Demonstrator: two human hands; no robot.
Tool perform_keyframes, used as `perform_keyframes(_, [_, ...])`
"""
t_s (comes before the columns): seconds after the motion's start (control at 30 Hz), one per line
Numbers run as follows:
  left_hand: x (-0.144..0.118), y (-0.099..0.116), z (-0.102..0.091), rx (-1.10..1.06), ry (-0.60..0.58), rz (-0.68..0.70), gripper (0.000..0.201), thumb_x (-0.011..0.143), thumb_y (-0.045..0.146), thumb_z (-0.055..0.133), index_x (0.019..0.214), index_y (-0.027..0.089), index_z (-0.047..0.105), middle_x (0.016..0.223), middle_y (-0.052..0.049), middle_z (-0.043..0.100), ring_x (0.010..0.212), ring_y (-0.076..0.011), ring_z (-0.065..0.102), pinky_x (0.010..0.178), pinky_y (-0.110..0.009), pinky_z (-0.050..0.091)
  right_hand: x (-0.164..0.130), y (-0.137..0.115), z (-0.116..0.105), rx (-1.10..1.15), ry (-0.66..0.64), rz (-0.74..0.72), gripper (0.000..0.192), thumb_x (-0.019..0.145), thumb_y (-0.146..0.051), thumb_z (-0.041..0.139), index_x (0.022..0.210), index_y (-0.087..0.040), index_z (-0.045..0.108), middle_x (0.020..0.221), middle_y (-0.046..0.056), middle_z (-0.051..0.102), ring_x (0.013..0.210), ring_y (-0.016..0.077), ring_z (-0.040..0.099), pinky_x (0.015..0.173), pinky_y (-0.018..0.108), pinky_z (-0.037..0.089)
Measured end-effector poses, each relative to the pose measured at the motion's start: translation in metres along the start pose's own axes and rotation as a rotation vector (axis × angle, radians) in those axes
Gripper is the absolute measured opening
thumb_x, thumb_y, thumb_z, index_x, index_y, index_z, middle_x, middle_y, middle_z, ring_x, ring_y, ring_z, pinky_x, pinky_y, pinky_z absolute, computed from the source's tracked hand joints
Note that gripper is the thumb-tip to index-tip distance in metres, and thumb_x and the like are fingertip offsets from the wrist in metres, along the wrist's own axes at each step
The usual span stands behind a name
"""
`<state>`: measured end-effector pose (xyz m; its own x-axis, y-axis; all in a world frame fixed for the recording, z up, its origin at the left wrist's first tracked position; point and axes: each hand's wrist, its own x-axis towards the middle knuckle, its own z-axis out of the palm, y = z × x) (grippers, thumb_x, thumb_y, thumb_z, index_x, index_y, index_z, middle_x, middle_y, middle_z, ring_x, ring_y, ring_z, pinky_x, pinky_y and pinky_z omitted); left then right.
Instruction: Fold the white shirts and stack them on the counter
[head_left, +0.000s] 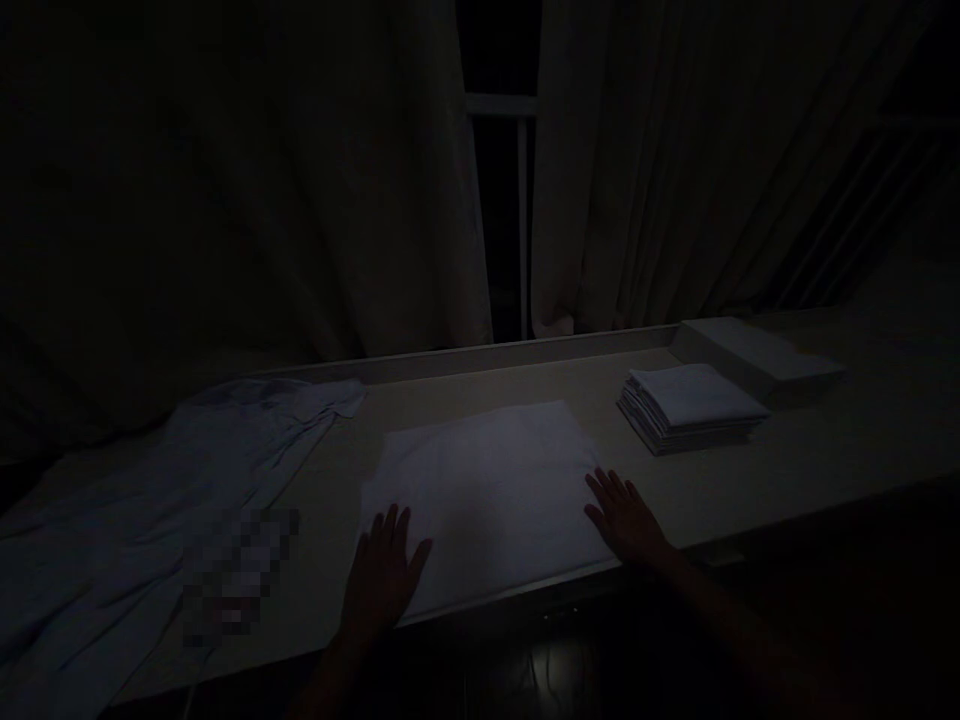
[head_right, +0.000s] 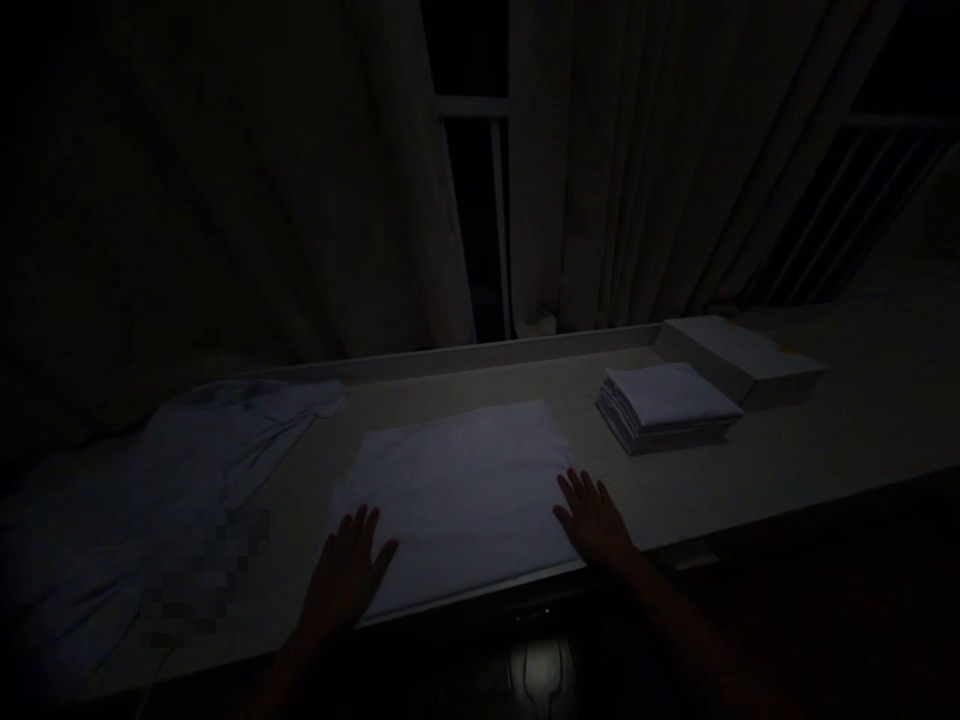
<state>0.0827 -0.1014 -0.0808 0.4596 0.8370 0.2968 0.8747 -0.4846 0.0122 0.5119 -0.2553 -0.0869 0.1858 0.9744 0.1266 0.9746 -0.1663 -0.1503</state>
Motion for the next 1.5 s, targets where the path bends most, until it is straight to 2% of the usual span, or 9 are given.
perform_keyframes(0.3, [0.001,0.033,-0.001,-0.066,0.059,0.038,0.061,0.093,0.049,0.032,0.138,0.010,0.048,0.150,-0.017,0.039,0.141,-0.0309,0.031,0.115,-0.050,0.026,-0.007,0.040,0.003,-0.138,0.066,0.025,0.059,0.096,-0.050,0.024,0.149,-0.026,0.034,0.155,0.009,0.030,0.144,0.0357,0.019,0.109,0.066,0.013])
perform_keyframes(0.4, [-0.013,0.034,-0.009,-0.067,0.118,-0.024,0.055,0.094,0.043,0.032,0.131,0.011,0.056,0.147,-0.016,0.043,0.140,-0.0288,0.035,0.116,-0.048,0.025,-0.001,0.031,-0.010,-0.204,0.103,-0.042,0.056,0.096,-0.044,0.027,0.144,-0.021,0.044,0.152,0.013,0.034,0.143,0.0364,0.021,0.110,0.066,0.009])
perform_keyframes(0.5, [-0.042,0.027,-0.011,-0.061,0.103,-0.155,0.065,0.092,0.051,0.034,0.138,0.007,0.048,0.151,-0.017,0.037,0.142,-0.0311,0.030,0.116,-0.048,0.024,0.010,-0.021,-0.019,-0.201,0.121,-0.206,0.051,0.097,-0.039,0.030,0.140,-0.018,0.049,0.153,0.013,0.031,0.144,0.0343,0.018,0.113,0.063,0.007])
perform_keyframes(0.6, [-0.073,0.020,-0.003,-0.060,0.039,-0.239,0.074,0.090,0.057,0.033,0.145,0.007,0.037,0.154,-0.017,0.028,0.144,-0.0336,0.024,0.115,-0.052,0.024,0.018,-0.112,-0.011,-0.076,0.072,-0.417,0.052,0.098,-0.038,0.034,0.145,-0.018,0.041,0.155,0.011,0.028,0.144,0.0310,0.020,0.114,0.058,0.016])
perform_keyframes(0.73, [-0.089,0.004,0.011,-0.042,0.068,-0.172,0.067,0.092,0.052,0.034,0.145,0.012,0.038,0.154,-0.015,0.030,0.143,-0.0308,0.027,0.117,-0.052,0.020,0.028,-0.232,0.015,0.094,-0.043,-0.696,0.056,0.100,-0.041,0.034,0.151,-0.019,0.027,0.157,0.009,0.023,0.145,0.0288,0.018,0.115,0.055,0.019])
perform_keyframes(0.83, [-0.083,-0.017,0.015,-0.040,0.107,-0.044,0.055,0.093,0.045,0.037,0.136,0.013,0.051,0.146,-0.014,0.045,0.138,-0.0275,0.038,0.117,-0.047,0.024,0.047,-0.285,0.034,0.138,-0.113,-0.784,0.057,0.100,-0.043,0.031,0.151,-0.017,0.026,0.157,0.010,0.023,0.145,0.0295,0.018,0.115,0.056,0.018])
perform_keyframes(0.97, [-0.070,-0.037,0.012,-0.030,0.193,0.107,0.042,0.093,0.030,0.039,0.127,0.015,0.058,0.146,-0.011,0.047,0.140,-0.0241,0.035,0.118,-0.045,0.023,0.095,-0.312,0.045,0.124,-0.185,-0.770,0.063,0.100,-0.050,0.026,0.151,-0.014,0.026,0.157,0.012,0.021,0.145,0.0306,0.018,0.116,0.056,0.015])
perform_keyframes(1.3, [-0.067,-0.033,0.006,-0.050,0.190,0.064,0.035,0.085,0.023,0.048,0.116,0.017,0.062,0.145,-0.010,0.048,0.140,-0.0248,0.036,0.117,-0.050,0.026,0.248,-0.326,0.062,0.056,-0.159,-0.521,0.066,0.100,-0.052,0.019,0.152,-0.012,0.024,0.158,0.012,0.020,0.146,0.0267,0.015,0.116,0.049,0.011])
perform_keyframes(1.5, [-0.067,-0.031,-0.004,-0.089,0.098,0.033,0.039,0.085,0.022,0.046,0.122,0.017,0.058,0.152,-0.011,0.038,0.143,-0.0259,0.028,0.116,-0.052,0.028,0.286,-0.335,0.079,0.086,-0.084,-0.453,0.060,0.102,-0.043,0.016,0.153,-0.010,0.016,0.159,0.016,0.009,0.146,0.0280,0.008,0.113,0.054,0.004])
